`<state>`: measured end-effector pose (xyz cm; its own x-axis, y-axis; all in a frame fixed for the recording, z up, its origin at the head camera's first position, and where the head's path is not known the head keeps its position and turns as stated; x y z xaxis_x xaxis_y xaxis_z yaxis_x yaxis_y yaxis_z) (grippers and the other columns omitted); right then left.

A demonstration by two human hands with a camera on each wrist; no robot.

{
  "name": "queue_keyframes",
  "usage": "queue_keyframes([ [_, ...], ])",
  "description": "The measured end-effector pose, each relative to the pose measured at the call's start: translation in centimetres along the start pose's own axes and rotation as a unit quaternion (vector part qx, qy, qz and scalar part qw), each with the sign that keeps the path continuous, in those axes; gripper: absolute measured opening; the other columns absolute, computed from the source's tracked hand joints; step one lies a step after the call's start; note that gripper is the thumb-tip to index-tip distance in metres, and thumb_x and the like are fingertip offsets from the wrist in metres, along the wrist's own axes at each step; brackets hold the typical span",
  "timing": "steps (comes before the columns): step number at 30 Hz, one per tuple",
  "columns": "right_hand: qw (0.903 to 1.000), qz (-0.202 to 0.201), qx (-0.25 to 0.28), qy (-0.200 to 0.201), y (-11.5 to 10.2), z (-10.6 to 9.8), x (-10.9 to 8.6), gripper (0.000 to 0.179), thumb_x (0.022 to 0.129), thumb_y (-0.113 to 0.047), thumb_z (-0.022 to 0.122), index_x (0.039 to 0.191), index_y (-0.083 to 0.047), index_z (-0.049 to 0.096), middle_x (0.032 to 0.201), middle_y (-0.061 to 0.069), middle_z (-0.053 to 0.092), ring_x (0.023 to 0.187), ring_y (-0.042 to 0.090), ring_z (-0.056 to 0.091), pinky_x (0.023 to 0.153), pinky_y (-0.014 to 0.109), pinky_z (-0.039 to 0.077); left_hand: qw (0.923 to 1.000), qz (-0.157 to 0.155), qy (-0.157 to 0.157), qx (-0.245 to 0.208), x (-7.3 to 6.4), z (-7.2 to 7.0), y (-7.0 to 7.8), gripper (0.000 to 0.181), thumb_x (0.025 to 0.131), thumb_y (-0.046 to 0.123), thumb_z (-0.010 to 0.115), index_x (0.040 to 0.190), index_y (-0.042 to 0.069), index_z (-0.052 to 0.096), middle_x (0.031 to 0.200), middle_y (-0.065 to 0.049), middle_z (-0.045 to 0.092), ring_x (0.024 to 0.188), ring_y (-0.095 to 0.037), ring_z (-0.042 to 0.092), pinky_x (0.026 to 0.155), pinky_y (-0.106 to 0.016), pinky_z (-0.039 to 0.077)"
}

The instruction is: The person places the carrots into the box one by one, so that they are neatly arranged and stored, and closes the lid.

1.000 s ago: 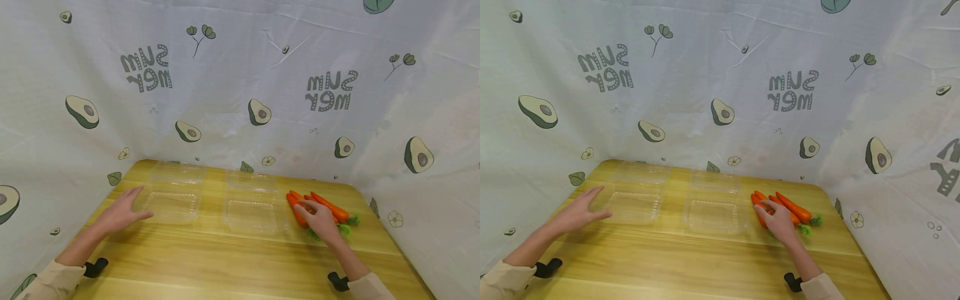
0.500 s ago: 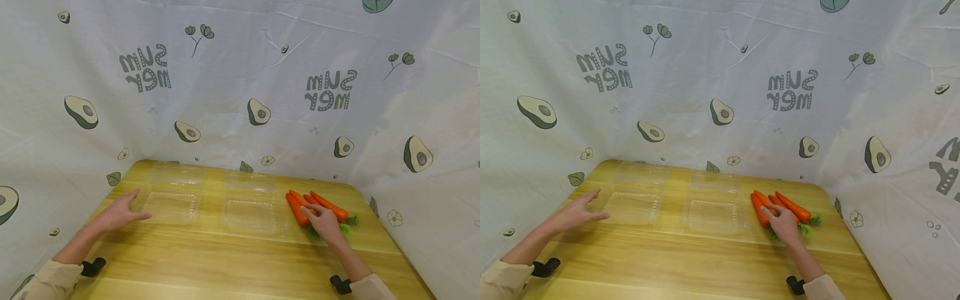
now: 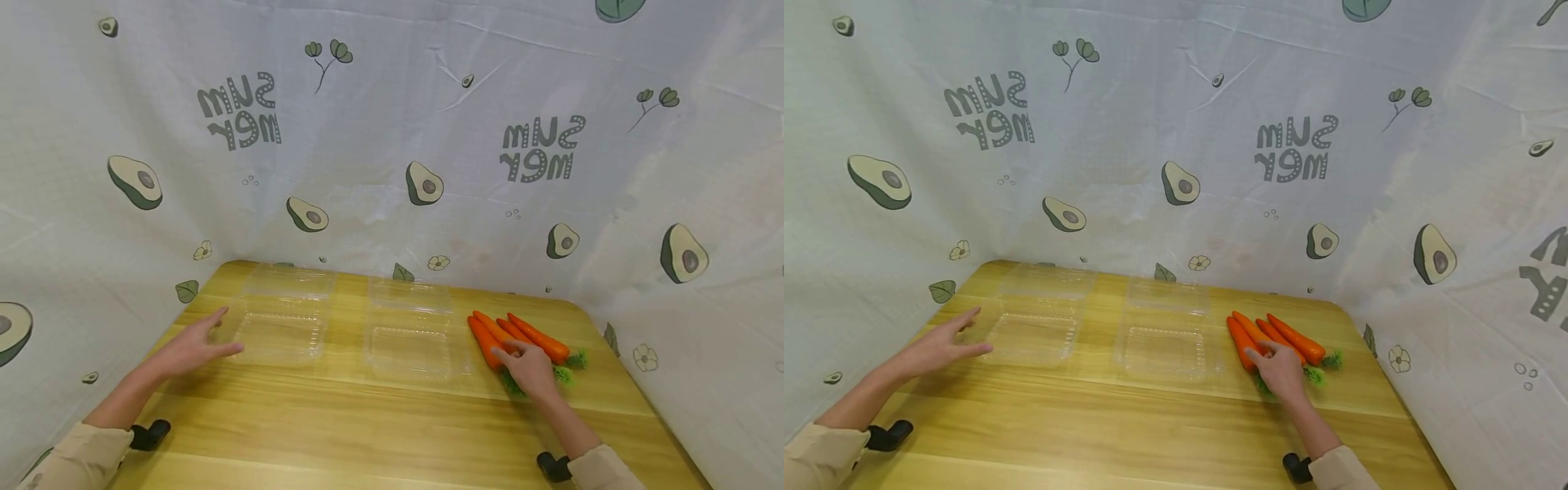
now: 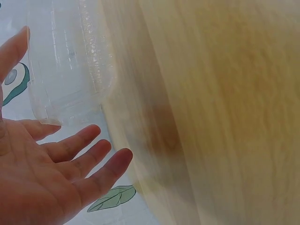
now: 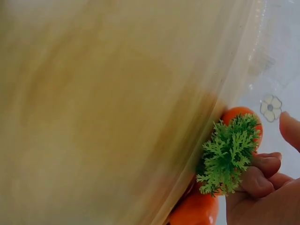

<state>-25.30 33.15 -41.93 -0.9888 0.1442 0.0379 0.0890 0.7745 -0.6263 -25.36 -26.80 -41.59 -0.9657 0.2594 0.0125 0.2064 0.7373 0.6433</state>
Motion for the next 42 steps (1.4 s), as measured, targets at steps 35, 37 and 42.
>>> queue_keyframes([
  [35,0.9968,0.025,-0.069,-0.031,-0.85,0.69,0.50,0.060,0.080,-0.031,0.069,0.122,0.009,0.055,0.100,0.026,0.062,0.067,0.019,0.046,0.056,0.027,0.037,1.0000,0.001,-0.002,0.005,-0.22,0.14,0.57,0.092,0.086,0.048,0.060,0.145,-0.006,0.014,0.137,-0.038,0.031,0.122,-0.053,0.033,0.092,-0.063,0.034],
  [37,0.9967,0.029,-0.066,-0.036,-0.85,0.69,0.56,0.047,0.079,-0.030,0.070,0.109,0.006,0.063,0.074,0.015,0.059,0.058,0.016,0.040,0.051,0.026,0.031,1.0000,-0.001,0.000,0.006,-0.21,0.14,0.46,0.093,0.086,0.049,0.059,0.146,-0.005,0.014,0.137,-0.037,0.032,0.123,-0.052,0.034,0.092,-0.062,0.035],
  [42,0.9961,0.031,-0.068,-0.047,-0.76,0.72,0.61,0.029,0.079,-0.031,0.070,0.071,-0.006,0.057,0.054,-0.004,0.026,0.051,0.012,0.026,0.048,0.027,0.023,0.9999,-0.005,-0.006,0.008,-0.13,0.18,0.26,0.093,0.086,0.049,0.059,0.145,-0.006,0.013,0.137,-0.037,0.031,0.123,-0.052,0.034,0.092,-0.062,0.035],
])
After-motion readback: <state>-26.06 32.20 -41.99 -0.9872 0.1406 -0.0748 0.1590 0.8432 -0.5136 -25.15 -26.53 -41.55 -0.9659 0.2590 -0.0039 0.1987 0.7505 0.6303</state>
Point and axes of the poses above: each hand's wrist, its own x-axis towards the middle knuckle, its own z-axis out of the palm, y = z × x, the point moved 1 cm from there along x, towards the middle knuckle
